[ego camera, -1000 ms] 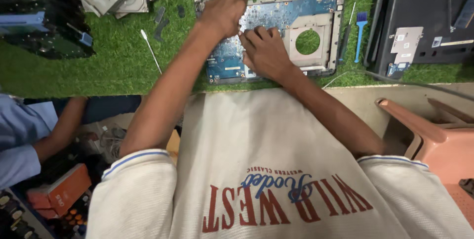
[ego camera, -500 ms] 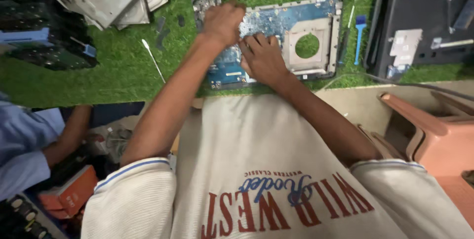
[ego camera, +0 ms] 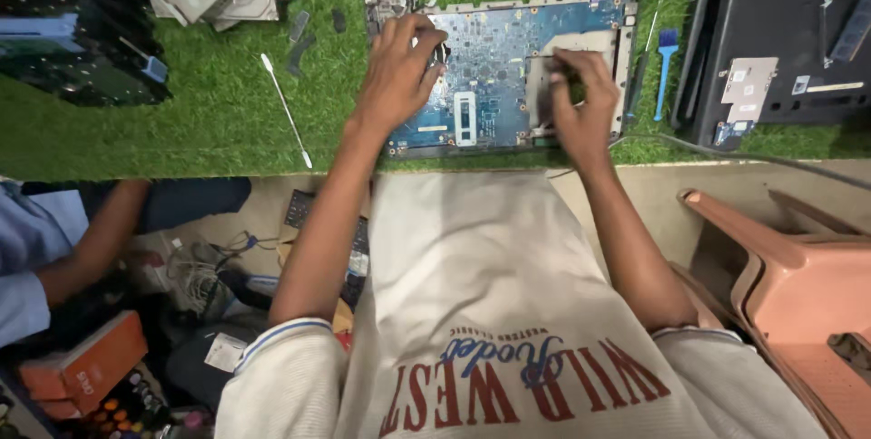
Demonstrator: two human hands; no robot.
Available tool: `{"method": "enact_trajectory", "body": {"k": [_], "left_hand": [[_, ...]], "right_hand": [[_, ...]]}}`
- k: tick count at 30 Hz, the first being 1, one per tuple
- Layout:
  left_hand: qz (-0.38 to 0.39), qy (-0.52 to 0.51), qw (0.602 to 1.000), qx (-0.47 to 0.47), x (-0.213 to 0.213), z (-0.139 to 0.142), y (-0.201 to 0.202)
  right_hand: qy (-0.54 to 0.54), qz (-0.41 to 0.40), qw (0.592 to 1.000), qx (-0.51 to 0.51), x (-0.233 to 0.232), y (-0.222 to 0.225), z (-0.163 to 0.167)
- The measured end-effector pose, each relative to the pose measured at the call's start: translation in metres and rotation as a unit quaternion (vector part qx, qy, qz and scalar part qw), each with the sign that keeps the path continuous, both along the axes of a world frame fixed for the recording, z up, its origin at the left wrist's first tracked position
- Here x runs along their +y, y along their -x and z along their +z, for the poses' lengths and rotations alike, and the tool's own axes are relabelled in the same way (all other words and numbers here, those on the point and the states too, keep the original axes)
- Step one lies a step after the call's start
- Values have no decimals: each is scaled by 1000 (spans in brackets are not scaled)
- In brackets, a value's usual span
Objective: The person works at a repair bench on a laptop with its bottom cover removed, using a screwdriver to unscrew and reposition components on the exposed motherboard. They lift and reseat the cooling fan, manipulate small screws and connectors by hand, and steady the board with their other hand while working around the fan and heatsink area.
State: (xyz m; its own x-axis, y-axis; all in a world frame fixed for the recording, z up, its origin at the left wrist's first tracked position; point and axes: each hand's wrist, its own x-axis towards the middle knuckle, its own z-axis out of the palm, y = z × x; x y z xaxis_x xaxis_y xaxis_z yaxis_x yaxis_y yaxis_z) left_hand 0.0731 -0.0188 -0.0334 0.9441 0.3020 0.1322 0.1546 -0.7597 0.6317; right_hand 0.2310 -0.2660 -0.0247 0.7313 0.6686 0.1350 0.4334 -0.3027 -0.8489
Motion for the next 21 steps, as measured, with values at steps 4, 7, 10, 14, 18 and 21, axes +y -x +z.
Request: {"method": "enact_trajectory", "body": {"k": [4, 7, 10, 14, 18, 21], "left_hand": [[20, -6, 1000, -21, -7, -14, 6], [-17, -115, 992, -39, -13, -21, 15], [-23, -143, 989, -17, -16, -26, 19], [-41, -202, 978, -29, -16, -28, 19], [-54, -260, 964, -23, -20, -25, 19], [-63, -292, 954, -6, -21, -22, 18]], "right_hand": [[9, -17, 999, -37, -19, -2, -7], [17, -13, 998, -52, -24, 2, -15], [33, -12, 998, -54, -26, 5, -23], [23, -2, 997, -75, -23, 5, -32], [44, -21, 997, -62, -25, 3, -35], [45, -21, 997, -58, -24, 3, -34]]}}
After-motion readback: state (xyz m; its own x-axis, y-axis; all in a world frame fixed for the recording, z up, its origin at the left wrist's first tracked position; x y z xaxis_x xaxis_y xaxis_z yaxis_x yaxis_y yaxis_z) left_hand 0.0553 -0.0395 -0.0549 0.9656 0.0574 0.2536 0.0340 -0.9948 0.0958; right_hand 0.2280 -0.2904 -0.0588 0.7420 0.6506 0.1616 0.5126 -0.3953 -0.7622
